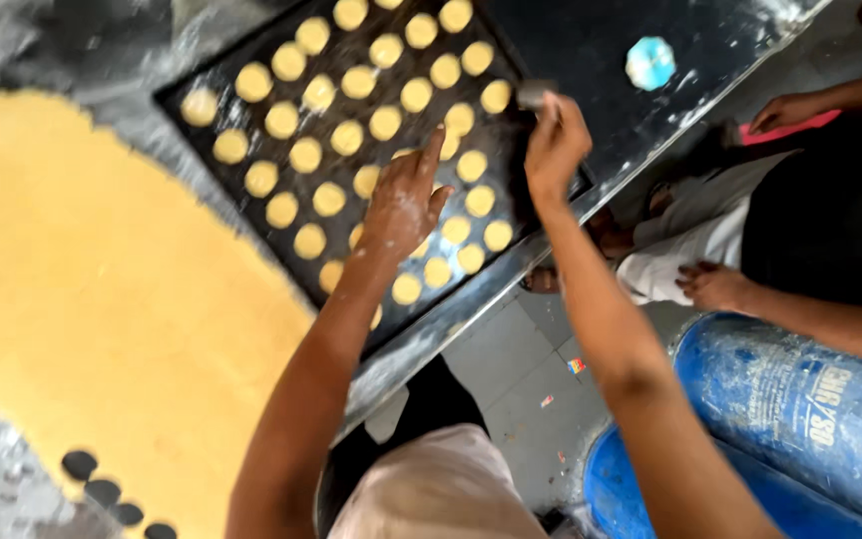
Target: The person uses a small round metal cutter to punch out circular shapes from a flat sheet of dough and places the resulting pieces onto a dark metal baking tray.
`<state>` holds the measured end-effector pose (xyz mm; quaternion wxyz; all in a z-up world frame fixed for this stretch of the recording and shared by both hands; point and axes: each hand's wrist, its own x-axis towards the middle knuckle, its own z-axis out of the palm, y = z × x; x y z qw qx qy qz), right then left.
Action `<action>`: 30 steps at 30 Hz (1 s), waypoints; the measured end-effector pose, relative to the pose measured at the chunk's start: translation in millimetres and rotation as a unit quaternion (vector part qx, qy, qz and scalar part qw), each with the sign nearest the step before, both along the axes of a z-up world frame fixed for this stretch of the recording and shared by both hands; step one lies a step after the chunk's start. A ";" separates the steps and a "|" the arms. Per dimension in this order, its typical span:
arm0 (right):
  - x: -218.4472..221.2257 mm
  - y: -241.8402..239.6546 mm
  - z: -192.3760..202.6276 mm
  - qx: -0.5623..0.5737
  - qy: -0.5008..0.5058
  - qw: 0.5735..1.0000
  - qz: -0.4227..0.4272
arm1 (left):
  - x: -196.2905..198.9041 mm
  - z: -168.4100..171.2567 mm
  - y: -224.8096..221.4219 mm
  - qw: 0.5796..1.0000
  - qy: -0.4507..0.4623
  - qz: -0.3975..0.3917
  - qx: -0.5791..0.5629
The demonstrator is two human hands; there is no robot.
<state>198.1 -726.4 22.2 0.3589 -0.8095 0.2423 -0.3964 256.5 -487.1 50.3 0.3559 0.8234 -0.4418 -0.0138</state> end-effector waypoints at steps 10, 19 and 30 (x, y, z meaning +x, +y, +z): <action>-126.7 11.6 15.2 0.178 -0.053 0.982 -0.007 | 54.6 -52.6 -116.0 0.992 0.041 0.082 0.084; -147.2 18.2 18.3 0.253 -0.065 0.964 -0.047 | 42.3 -52.4 -153.3 0.992 0.034 0.090 0.084; -135.2 82.4 20.2 0.321 -0.031 0.936 0.139 | -49.6 -15.1 7.4 0.996 -0.033 0.081 -0.026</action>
